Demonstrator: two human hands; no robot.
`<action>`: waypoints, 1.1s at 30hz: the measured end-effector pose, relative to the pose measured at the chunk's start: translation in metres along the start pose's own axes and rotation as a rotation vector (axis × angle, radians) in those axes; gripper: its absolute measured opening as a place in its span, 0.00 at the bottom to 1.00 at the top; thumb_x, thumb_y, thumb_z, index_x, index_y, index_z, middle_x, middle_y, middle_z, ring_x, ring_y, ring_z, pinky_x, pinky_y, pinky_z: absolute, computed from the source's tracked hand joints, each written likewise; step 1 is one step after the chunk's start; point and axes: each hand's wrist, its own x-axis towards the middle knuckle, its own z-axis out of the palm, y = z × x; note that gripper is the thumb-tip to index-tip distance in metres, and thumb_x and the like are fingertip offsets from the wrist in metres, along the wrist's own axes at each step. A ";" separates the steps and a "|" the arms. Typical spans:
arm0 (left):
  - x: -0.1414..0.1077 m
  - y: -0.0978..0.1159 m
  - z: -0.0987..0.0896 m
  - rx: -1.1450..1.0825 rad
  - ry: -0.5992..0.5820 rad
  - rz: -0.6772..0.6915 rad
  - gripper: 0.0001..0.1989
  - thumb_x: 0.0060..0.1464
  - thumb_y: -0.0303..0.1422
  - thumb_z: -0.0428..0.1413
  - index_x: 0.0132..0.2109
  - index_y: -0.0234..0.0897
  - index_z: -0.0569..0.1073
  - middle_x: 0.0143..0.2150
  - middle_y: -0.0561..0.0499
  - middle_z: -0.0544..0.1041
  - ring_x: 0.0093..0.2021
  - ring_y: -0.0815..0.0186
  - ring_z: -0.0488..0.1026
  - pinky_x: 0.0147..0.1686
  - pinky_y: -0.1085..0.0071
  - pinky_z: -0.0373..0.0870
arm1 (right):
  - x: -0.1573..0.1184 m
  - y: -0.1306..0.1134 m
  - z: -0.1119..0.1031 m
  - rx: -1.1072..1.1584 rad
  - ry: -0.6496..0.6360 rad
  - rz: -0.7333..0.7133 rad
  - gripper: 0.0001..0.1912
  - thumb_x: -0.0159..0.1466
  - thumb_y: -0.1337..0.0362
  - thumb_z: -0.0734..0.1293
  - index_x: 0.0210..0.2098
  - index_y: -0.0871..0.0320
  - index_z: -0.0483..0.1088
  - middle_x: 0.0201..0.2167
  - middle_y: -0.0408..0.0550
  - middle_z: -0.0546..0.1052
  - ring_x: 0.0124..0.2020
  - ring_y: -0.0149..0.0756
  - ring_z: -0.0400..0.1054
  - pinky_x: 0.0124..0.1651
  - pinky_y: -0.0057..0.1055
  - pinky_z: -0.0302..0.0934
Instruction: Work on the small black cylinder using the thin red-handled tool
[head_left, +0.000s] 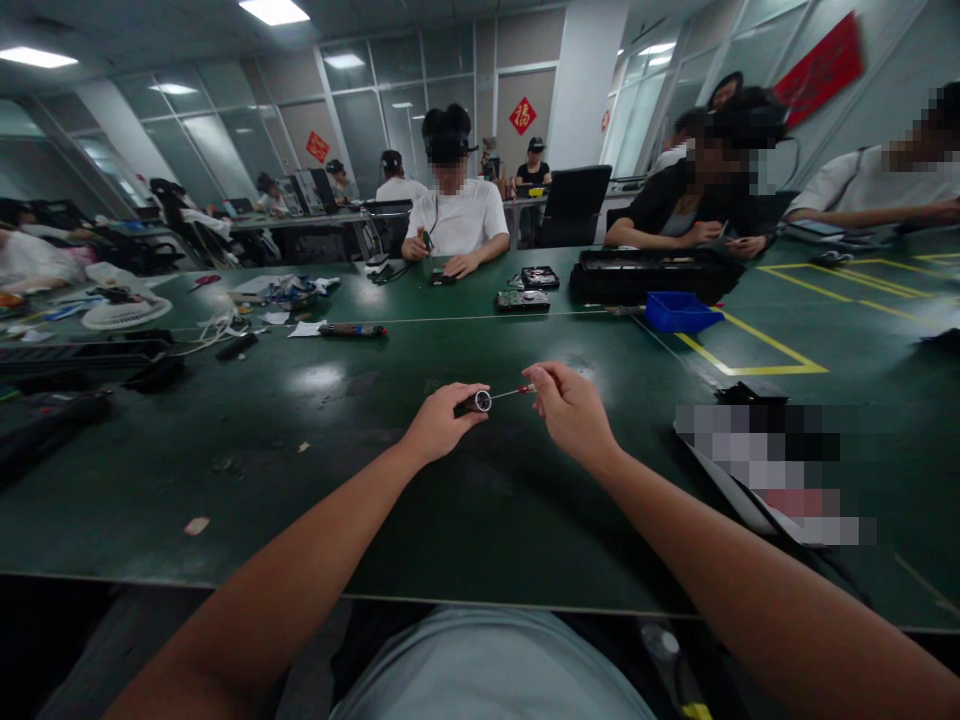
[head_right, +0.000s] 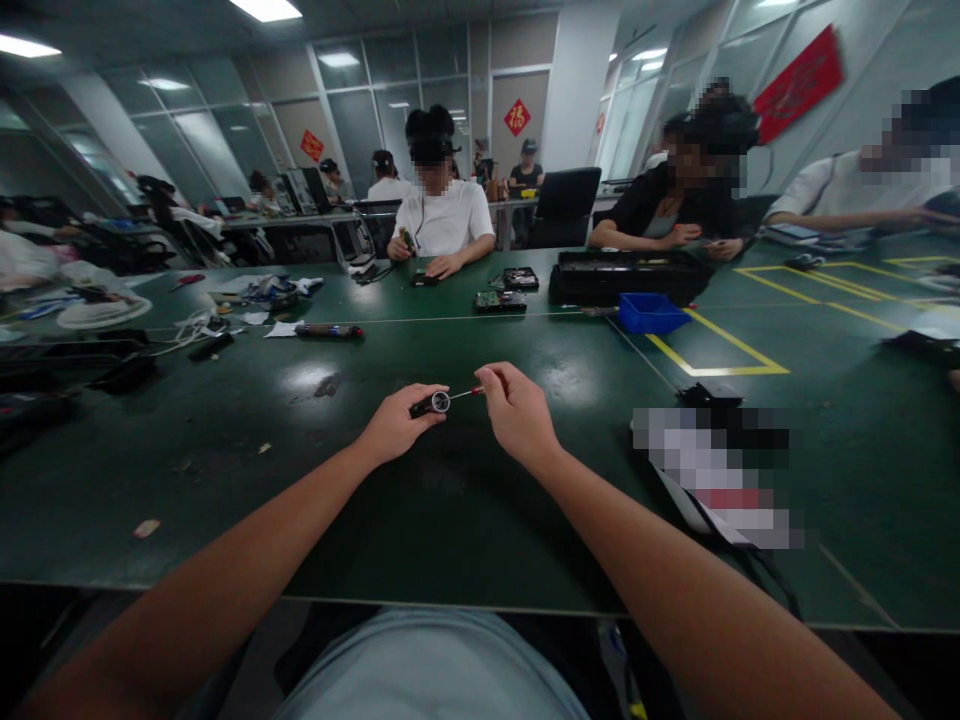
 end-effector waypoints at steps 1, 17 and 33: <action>0.000 0.000 0.000 0.001 0.001 0.004 0.21 0.56 0.31 0.61 0.57 0.41 0.73 0.53 0.47 0.76 0.53 0.59 0.72 0.57 0.59 0.65 | 0.000 0.000 0.000 0.010 0.001 -0.006 0.16 0.69 0.54 0.58 0.43 0.55 0.72 0.21 0.40 0.69 0.24 0.35 0.66 0.29 0.32 0.58; 0.001 0.002 0.000 0.029 0.003 -0.018 0.21 0.57 0.32 0.61 0.58 0.42 0.73 0.54 0.48 0.76 0.55 0.59 0.71 0.58 0.60 0.64 | 0.004 0.010 0.008 0.305 0.066 0.051 0.13 0.65 0.52 0.63 0.37 0.55 0.70 0.32 0.47 0.76 0.33 0.37 0.71 0.41 0.37 0.67; 0.006 0.003 -0.003 0.093 -0.053 0.113 0.21 0.58 0.31 0.61 0.59 0.42 0.73 0.54 0.48 0.77 0.53 0.59 0.72 0.56 0.58 0.64 | 0.014 0.024 0.010 0.679 0.110 0.375 0.15 0.64 0.50 0.66 0.29 0.54 0.68 0.23 0.44 0.70 0.24 0.33 0.65 0.33 0.37 0.69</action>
